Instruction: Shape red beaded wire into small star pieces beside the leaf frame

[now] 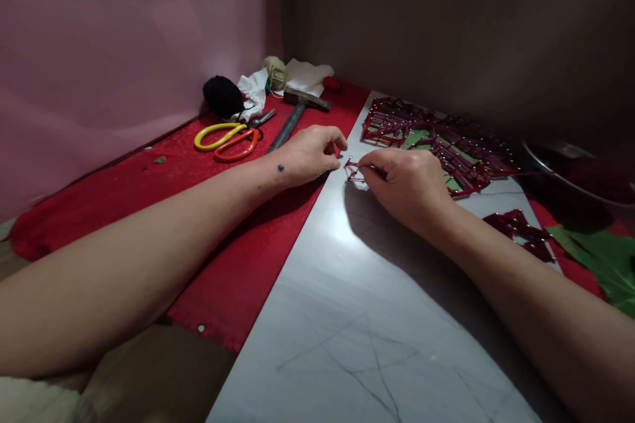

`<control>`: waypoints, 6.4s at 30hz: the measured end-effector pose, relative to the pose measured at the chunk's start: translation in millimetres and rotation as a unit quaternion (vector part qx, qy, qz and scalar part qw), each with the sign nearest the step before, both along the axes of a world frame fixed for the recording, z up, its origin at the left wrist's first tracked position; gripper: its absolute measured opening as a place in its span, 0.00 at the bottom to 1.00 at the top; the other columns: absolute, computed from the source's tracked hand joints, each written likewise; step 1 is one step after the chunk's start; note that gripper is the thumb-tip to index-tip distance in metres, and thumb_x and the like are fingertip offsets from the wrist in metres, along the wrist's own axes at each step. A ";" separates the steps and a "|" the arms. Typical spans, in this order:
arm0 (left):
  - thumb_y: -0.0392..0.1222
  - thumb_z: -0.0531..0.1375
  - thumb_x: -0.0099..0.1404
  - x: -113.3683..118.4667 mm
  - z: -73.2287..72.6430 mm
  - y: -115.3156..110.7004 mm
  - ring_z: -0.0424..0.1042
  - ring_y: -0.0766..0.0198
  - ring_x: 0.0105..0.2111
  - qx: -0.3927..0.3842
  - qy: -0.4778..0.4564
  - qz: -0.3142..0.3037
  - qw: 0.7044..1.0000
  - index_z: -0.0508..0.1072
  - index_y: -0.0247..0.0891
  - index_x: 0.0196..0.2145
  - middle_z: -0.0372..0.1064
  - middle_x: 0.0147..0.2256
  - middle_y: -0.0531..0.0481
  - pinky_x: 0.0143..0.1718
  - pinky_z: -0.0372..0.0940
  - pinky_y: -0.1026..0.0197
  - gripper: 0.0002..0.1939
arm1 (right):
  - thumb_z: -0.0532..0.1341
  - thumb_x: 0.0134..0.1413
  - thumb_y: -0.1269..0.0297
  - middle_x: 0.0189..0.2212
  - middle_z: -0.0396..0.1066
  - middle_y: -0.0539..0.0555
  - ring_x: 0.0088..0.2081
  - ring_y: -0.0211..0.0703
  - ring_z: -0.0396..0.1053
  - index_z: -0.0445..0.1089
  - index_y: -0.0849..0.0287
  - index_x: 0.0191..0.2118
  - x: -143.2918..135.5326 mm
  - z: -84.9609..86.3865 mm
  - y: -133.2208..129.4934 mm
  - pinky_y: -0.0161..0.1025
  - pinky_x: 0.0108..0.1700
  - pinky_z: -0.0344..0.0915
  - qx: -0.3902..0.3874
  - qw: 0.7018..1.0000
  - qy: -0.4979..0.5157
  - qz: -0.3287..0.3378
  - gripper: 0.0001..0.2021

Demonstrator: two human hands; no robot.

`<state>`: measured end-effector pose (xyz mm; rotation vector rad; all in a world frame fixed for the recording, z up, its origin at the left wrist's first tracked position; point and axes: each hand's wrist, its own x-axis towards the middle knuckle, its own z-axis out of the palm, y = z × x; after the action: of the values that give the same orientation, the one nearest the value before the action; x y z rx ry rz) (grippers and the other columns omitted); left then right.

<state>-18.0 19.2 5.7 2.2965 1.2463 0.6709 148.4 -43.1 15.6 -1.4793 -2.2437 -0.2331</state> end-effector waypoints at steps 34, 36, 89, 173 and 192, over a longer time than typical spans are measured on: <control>0.38 0.60 0.55 6.4 0.6 -0.2 0.66 0.68 0.27 0.019 -0.001 -0.007 1.000 0.77 0.37 0.30 0.70 0.24 0.53 0.29 0.56 0.65 0.06 | 0.56 0.49 0.65 0.29 0.76 0.49 0.29 0.39 0.69 0.76 0.51 0.33 2.8 3.5 3.2 0.36 0.29 0.54 -0.041 0.997 -0.059 -0.025 0.11; 0.38 0.60 0.55 7.6 0.4 -0.3 0.66 0.68 0.26 0.010 -0.003 0.001 1.000 0.77 0.37 0.30 0.70 0.23 0.53 0.29 0.55 0.65 0.06 | 0.56 0.48 0.65 0.28 0.76 0.49 0.29 0.39 0.69 0.76 0.51 0.32 1.4 3.2 4.0 0.36 0.30 0.55 -0.046 0.998 -0.048 -0.017 0.11; 0.40 0.57 0.55 13.4 2.2 -6.9 0.67 0.63 0.32 0.034 0.066 0.022 0.997 0.72 0.38 0.32 0.71 0.30 0.49 0.31 0.56 0.63 0.07 | 0.52 0.51 0.70 0.29 0.73 0.54 0.26 0.38 0.65 0.73 0.59 0.34 -7.5 -4.7 -14.2 0.38 0.24 0.42 -0.078 0.983 -0.161 -0.029 0.12; 0.32 0.58 0.51 6.4 10.9 -14.6 0.62 0.70 0.25 -0.031 0.039 -0.061 0.997 0.72 0.34 0.25 0.66 0.21 0.55 0.26 0.52 0.67 0.03 | 0.50 0.57 0.66 0.33 0.74 0.55 0.30 0.40 0.67 0.71 0.58 0.35 -18.6 6.6 4.0 0.37 0.26 0.47 -0.026 0.985 -0.148 -0.088 0.12; 0.34 0.58 0.51 -0.7 10.1 -7.9 0.59 0.72 0.19 -0.133 -0.050 -0.100 0.985 0.74 0.34 0.30 0.62 0.18 0.57 0.21 0.52 0.68 0.07 | 0.51 0.53 0.68 0.32 0.74 0.51 0.29 0.38 0.67 0.73 0.55 0.38 -3.2 -10.5 -24.4 0.37 0.25 0.46 -0.058 0.991 -0.119 0.000 0.14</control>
<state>-18.7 11.3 15.7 2.1036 0.9782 0.5066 145.1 -67.5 5.1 -1.5846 -2.4817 -0.2967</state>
